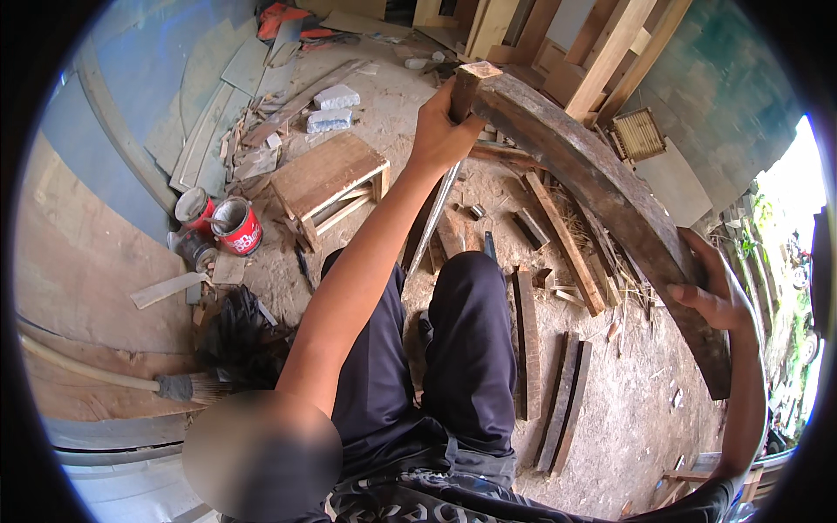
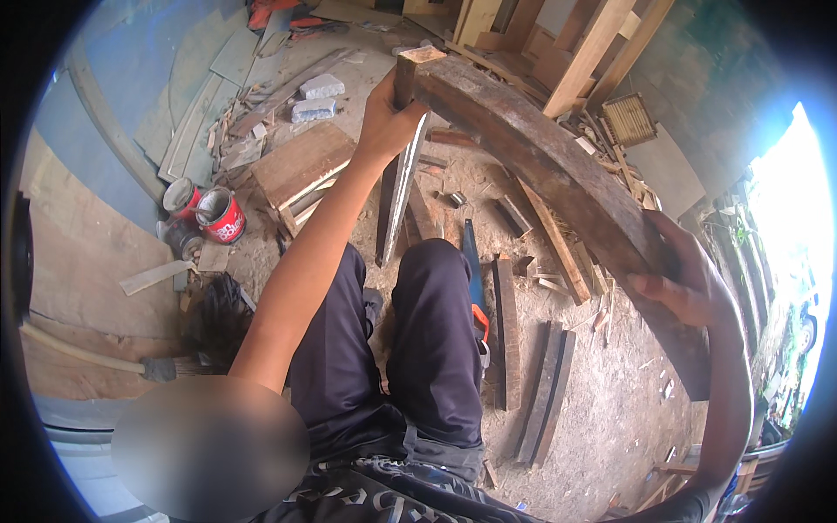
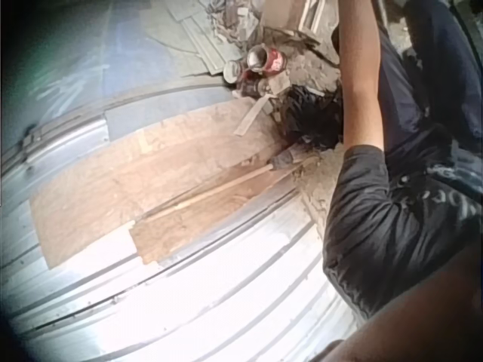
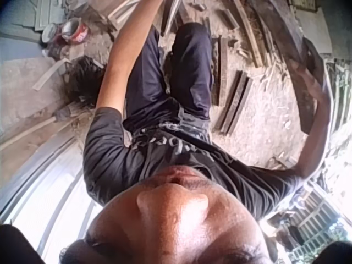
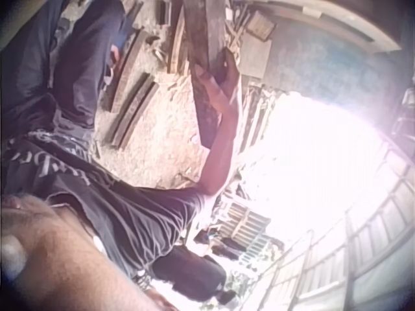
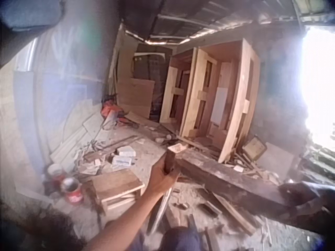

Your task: The person sits on the floor and uses a hammer to drive nails into a curved wooden piece, then uses a hand saw to cut a small section of the wood. The person continues hammering nails into the wood piece.

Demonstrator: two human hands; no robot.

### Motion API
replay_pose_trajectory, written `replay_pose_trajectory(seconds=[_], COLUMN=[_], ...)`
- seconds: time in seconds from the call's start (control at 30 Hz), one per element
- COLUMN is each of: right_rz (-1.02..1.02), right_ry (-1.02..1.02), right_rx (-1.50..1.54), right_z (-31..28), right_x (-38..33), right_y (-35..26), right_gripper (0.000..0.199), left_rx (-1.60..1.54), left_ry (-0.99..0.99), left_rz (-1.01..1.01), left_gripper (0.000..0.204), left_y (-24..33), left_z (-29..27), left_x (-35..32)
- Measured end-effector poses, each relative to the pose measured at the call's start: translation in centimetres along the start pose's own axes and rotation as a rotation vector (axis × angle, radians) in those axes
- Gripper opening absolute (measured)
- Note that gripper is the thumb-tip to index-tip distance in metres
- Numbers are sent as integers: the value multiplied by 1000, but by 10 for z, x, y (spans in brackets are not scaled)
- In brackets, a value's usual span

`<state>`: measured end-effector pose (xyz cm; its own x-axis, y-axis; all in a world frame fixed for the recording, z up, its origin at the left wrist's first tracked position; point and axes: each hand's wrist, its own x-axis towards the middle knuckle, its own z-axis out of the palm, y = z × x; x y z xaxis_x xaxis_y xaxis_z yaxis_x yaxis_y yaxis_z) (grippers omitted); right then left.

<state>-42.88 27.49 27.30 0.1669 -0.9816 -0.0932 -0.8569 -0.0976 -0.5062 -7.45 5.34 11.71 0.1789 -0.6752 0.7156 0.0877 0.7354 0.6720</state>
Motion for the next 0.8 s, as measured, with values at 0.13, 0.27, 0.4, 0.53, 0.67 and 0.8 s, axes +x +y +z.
replay_pose_trajectory(seconds=[0.13, 0.27, 0.4, 0.53, 0.67, 0.8], right_rz=[10, 40, 19, 12, 26, 53], right_ry=[56, 27, 66, 28, 5, 16], right_rx=[-98, -90, -104, -83, -93, -148], right_z=[1, 1, 2, 0, -7, -13], right_x=[-1, 0, 1, 3, 4, 6], right_y=[-5, -8, -7, -5, -2, -2], right_gripper=[99, 97, 99, 98, 94, 93], left_rx=[35, 25, -6, -12, 96, 67], left_ry=[-9, -11, -3, 15, 22, 34], left_rz=[-11, 7, -28, -12, -12, -15], left_gripper=[34, 32, 32, 33, 36, 36], left_y=[0, -2, -2, -2, -3, -5], left_z=[-3, -4, -2, -1, -2, 1], left_x=[0, 0, 0, 0, -2, -3])
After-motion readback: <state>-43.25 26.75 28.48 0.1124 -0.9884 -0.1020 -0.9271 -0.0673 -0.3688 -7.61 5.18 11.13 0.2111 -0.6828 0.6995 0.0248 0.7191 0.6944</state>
